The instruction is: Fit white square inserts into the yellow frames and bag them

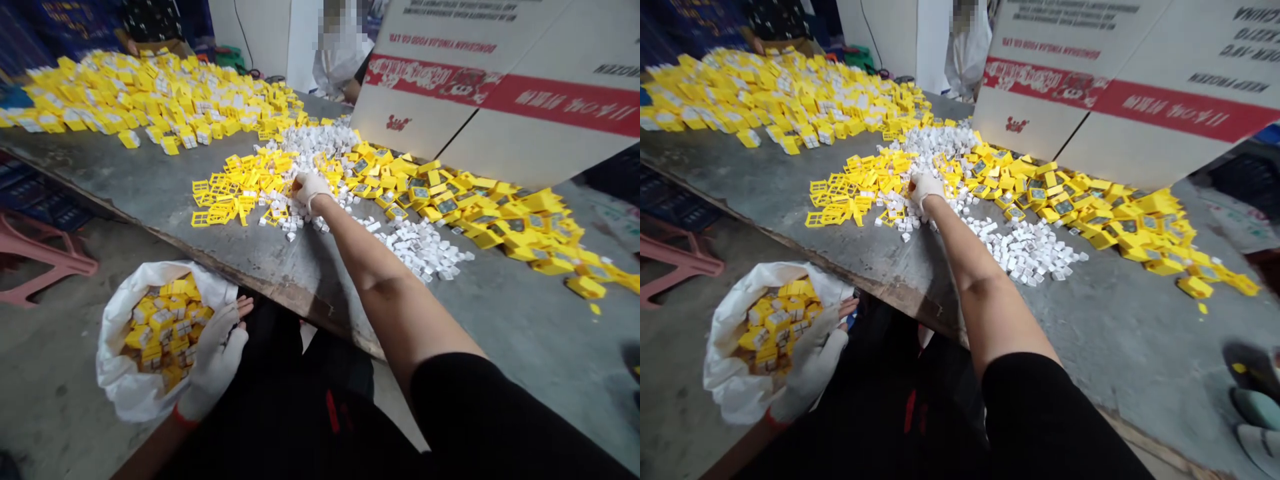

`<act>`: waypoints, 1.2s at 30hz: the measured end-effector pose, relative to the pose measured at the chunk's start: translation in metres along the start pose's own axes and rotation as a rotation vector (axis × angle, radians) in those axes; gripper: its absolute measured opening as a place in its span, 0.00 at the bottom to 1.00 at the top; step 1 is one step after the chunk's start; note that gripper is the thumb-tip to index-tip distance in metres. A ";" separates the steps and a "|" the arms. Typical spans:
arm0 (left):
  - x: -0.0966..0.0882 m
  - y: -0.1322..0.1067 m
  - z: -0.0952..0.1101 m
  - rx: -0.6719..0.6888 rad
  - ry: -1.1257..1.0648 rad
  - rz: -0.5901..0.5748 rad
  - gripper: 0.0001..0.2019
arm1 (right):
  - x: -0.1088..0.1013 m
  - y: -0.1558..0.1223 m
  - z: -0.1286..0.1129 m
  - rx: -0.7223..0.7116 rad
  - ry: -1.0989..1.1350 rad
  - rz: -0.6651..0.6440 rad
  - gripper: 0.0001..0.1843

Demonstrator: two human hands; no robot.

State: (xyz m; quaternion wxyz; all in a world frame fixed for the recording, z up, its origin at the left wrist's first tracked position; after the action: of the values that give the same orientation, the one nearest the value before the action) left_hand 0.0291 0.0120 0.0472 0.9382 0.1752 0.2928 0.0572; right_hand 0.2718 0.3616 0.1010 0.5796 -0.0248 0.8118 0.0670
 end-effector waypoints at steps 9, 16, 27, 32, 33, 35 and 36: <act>-0.001 -0.001 -0.002 0.022 0.035 -0.036 0.18 | 0.013 0.016 -0.001 0.037 0.062 0.057 0.19; -0.003 0.001 -0.009 -0.074 -0.010 -0.045 0.18 | 0.004 0.021 -0.005 0.011 0.063 0.098 0.20; -0.004 0.006 -0.002 -0.135 -0.074 -0.012 0.17 | -0.009 0.010 -0.014 0.050 0.172 0.094 0.19; 0.018 0.034 0.004 -0.396 -0.482 -0.148 0.18 | -0.034 -0.082 -0.008 -0.054 0.336 0.117 0.18; 0.030 0.040 0.008 -0.449 -0.631 -0.221 0.20 | -0.035 -0.115 -0.012 -0.139 0.396 0.076 0.16; 0.060 0.044 0.018 -0.582 -0.877 -0.407 0.26 | -0.031 -0.186 -0.023 -0.345 0.497 -0.056 0.08; 0.074 0.042 0.024 -0.641 -0.933 -0.507 0.27 | -0.028 -0.219 -0.025 -0.402 0.527 -0.105 0.06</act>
State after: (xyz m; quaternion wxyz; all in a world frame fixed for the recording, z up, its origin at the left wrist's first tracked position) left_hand 0.1040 0.0592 0.0415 0.9577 -0.1838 -0.1476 -0.1648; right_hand 0.2832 0.1399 0.1181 0.3359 -0.1969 0.9018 0.1873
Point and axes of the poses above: each hand's wrist, its own y-axis towards the middle knuckle, its own x-axis out of the palm, z = x × y, the point moved 6 cm from there along y, towards the middle knuckle, and after that the axes turned 3 degrees about y, right-handed, at the moved point
